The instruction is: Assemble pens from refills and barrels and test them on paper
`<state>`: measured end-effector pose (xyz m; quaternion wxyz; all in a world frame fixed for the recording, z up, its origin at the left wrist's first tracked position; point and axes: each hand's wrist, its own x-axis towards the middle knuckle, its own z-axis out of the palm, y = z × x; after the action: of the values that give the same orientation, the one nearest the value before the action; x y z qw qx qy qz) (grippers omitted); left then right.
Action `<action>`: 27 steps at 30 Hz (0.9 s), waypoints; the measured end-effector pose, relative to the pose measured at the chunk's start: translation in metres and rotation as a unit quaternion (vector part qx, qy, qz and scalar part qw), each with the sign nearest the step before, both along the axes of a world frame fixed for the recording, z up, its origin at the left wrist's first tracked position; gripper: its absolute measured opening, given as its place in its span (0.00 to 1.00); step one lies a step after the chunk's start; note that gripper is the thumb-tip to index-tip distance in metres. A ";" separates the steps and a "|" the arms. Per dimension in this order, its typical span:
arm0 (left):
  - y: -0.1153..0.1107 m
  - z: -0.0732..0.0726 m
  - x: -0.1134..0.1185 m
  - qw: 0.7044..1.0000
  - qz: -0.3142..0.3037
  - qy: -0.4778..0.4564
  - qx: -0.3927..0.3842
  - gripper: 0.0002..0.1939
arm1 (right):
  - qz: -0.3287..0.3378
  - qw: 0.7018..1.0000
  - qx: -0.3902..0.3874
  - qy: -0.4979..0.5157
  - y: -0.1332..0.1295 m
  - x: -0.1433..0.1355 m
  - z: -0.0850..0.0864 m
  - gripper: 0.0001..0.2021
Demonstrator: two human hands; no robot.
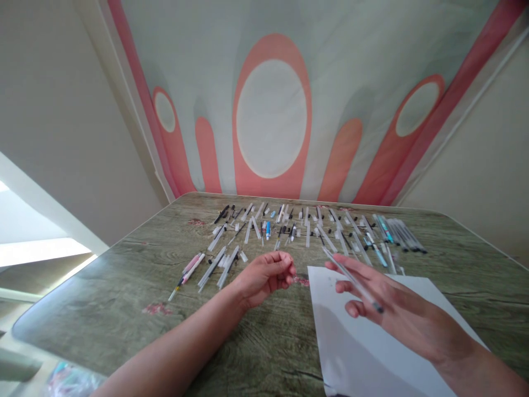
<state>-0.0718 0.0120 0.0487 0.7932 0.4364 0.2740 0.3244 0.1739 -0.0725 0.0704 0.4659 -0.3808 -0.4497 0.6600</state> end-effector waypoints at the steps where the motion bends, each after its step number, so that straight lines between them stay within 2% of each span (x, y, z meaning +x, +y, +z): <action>1: -0.003 0.001 0.002 1.000 -0.006 -0.017 -0.015 0.13 | 0.006 1.000 0.001 0.006 -0.001 -0.007 0.004 0.30; 4: -0.007 0.005 0.003 0.999 -0.018 -0.035 -0.032 0.11 | -0.019 0.999 0.000 -0.035 0.001 -0.028 0.003 0.17; 7: -0.009 0.007 0.002 0.998 -0.028 -0.041 -0.035 0.11 | -0.054 0.996 0.034 -0.058 0.001 -0.044 -0.012 0.09; 11: -0.011 0.006 0.003 0.998 -0.031 -0.041 -0.032 0.12 | -0.055 0.994 0.052 -0.084 -0.007 -0.054 -0.024 0.10; 18: -0.016 -0.002 0.010 1.000 -0.008 -0.009 0.026 0.12 | -0.040 0.987 0.047 -0.150 -0.012 -0.053 -0.026 0.13; 27: -0.017 -0.003 0.010 0.998 0.003 -0.005 0.067 0.09 | -0.033 0.983 0.045 -0.172 -0.012 -0.054 -0.029 0.16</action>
<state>-0.0614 -0.0049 0.0458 0.7624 0.4865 0.2491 0.3465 0.1199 -0.0847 0.0414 0.4194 -0.4820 -0.5399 0.5480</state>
